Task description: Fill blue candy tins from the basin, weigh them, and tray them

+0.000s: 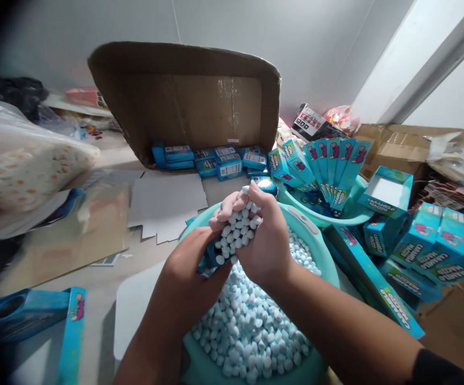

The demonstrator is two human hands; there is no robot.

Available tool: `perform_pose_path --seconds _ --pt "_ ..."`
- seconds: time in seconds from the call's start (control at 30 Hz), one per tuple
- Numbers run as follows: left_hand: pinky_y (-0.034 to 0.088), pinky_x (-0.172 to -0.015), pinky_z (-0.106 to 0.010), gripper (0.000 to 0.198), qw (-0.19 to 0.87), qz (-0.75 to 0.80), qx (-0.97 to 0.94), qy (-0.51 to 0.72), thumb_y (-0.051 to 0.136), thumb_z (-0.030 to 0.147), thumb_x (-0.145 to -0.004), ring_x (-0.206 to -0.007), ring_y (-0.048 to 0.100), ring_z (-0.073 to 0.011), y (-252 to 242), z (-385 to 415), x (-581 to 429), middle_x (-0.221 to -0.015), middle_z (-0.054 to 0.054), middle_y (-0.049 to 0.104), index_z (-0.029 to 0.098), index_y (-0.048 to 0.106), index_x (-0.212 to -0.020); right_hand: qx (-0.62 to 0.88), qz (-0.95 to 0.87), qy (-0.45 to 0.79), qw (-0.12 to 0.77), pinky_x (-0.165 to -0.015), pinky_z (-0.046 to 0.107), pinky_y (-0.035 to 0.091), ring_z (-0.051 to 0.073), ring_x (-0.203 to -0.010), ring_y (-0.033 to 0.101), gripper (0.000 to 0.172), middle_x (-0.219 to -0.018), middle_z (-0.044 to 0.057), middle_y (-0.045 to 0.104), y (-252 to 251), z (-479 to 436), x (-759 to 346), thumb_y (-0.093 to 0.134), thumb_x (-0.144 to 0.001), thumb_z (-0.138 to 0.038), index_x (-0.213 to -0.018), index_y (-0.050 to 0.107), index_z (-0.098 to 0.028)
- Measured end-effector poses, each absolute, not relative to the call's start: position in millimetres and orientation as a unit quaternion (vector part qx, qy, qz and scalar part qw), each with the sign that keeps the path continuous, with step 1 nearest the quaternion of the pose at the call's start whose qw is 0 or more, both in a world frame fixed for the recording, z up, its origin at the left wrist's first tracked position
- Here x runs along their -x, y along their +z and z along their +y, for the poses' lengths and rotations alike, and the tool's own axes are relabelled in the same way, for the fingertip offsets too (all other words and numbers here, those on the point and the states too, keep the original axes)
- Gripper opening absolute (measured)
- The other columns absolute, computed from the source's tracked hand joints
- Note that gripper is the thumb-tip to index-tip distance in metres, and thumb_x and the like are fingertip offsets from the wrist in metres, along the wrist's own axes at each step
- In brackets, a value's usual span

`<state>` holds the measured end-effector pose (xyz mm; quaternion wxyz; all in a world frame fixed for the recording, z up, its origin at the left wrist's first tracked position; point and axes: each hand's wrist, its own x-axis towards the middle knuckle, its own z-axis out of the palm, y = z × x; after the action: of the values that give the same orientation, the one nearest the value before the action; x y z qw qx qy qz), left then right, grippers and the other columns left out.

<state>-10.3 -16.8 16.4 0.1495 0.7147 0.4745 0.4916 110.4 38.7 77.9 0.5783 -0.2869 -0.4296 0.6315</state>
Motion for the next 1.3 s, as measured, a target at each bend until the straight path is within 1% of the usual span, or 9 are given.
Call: perform_pose_path --seconds 0.2,0.37,0.47,0.6,0.83,1.0,1.13,1.2,1.3 --pt "0.057 -0.097 -0.036 0.039 0.179 0.482 -0.701 0.494 0.068 0.019 -0.091 -0.114 0.064 -0.0194 17.2 -18.5 10.0 -0.119 -0.006 0.069 0.024 0.059 -0.128 0.252 -0.424 0.648 0.581 -0.072 0.035 0.056 0.016 -0.064 0.059 0.043 -0.062 0.000 0.052 78.5 35.3 -111.0 0.054 -0.093 -0.056 -0.065 0.052 -0.022" --pt "0.055 -0.096 -0.034 0.039 0.182 0.474 -0.705 0.495 0.065 0.013 -0.090 -0.111 0.064 -0.0184 18.1 -18.3 9.7 -0.116 -0.005 0.069 0.023 0.058 -0.126 0.227 -0.413 0.663 0.582 -0.070 0.034 0.056 0.016 -0.063 0.058 0.043 -0.062 -0.001 0.053 80.3 33.8 -110.3 0.056 -0.093 -0.054 -0.065 0.053 -0.022" --pt "0.054 -0.097 -0.034 0.036 0.175 0.467 -0.707 0.500 0.065 0.015 -0.091 -0.112 0.063 -0.0186 17.8 -17.6 10.1 -0.115 -0.005 0.068 0.023 0.059 -0.125 0.212 -0.417 0.667 0.580 -0.070 0.034 0.056 0.016 -0.063 0.058 0.043 -0.062 0.000 0.055 80.6 33.5 -111.1 0.055 -0.094 -0.054 -0.066 0.055 -0.022" --pt "0.055 -0.094 -0.034 0.033 0.183 0.467 -0.712 0.490 0.067 0.020 -0.091 -0.109 0.064 -0.0186 17.7 -17.8 10.5 -0.115 -0.006 0.068 0.022 0.059 -0.123 0.184 -0.444 0.652 0.587 -0.073 0.035 0.056 0.016 -0.066 0.059 0.042 -0.065 0.000 0.056 78.5 33.2 -112.3 0.054 -0.097 -0.053 -0.068 0.056 -0.022" --pt "0.055 -0.093 -0.035 0.029 0.150 0.470 -0.715 0.495 0.063 0.016 -0.092 -0.111 0.064 -0.0201 17.6 -17.5 8.1 -0.117 -0.007 0.069 0.021 0.058 -0.120 0.140 -0.481 0.647 0.575 -0.080 0.039 0.058 0.017 -0.069 0.061 0.033 -0.068 0.000 0.057 76.2 32.2 -112.5 0.054 -0.096 -0.043 -0.072 0.058 -0.021" --pt "0.056 -0.092 -0.036 0.027 0.151 0.485 -0.690 0.516 0.063 0.016 -0.092 -0.108 0.065 -0.0199 18.5 -15.5 9.3 -0.113 -0.006 0.069 0.022 0.060 -0.119 0.194 -0.528 0.605 0.564 -0.087 0.044 0.057 0.020 -0.078 0.066 0.032 -0.074 0.003 0.062 76.9 31.6 -112.9 0.053 -0.095 -0.044 -0.072 0.057 -0.022" --pt "0.057 -0.092 -0.039 0.027 0.182 0.505 -0.677 0.504 0.067 0.024 -0.092 -0.107 0.065 -0.0217 16.8 -14.0 12.0 -0.114 -0.006 0.069 0.023 0.063 -0.118 0.224 -0.574 0.570 0.543 -0.100 0.047 0.053 0.025 -0.102 0.069 0.036 -0.089 0.006 0.069 73.0 34.4 -114.1 0.050 -0.096 -0.050 -0.075 0.058 -0.023" --pt "0.057 -0.093 -0.041 0.030 0.183 0.520 -0.674 0.491 0.069 0.026 -0.091 -0.108 0.066 -0.0226 15.7 -14.0 11.6 -0.116 -0.007 0.069 0.023 0.062 -0.120 0.229 -0.596 0.558 0.531 -0.103 0.047 0.050 0.025 -0.111 0.067 0.035 -0.096 0.007 0.072 71.8 35.6 -115.6 0.048 -0.099 -0.049 -0.079 0.061 -0.023" --pt "0.057 -0.095 -0.039 0.037 0.157 0.520 -0.680 0.492 0.070 0.025 -0.090 -0.111 0.066 -0.0225 15.3 -15.2 9.8 -0.119 -0.009 0.068 0.021 0.059 -0.126 0.255 -0.639 0.495 0.530 -0.102 0.043 0.050 0.023 -0.111 0.066 0.035 -0.102 0.007 0.073 74.3 36.6 -119.6 0.045 -0.103 -0.041 -0.083 0.066 -0.021"
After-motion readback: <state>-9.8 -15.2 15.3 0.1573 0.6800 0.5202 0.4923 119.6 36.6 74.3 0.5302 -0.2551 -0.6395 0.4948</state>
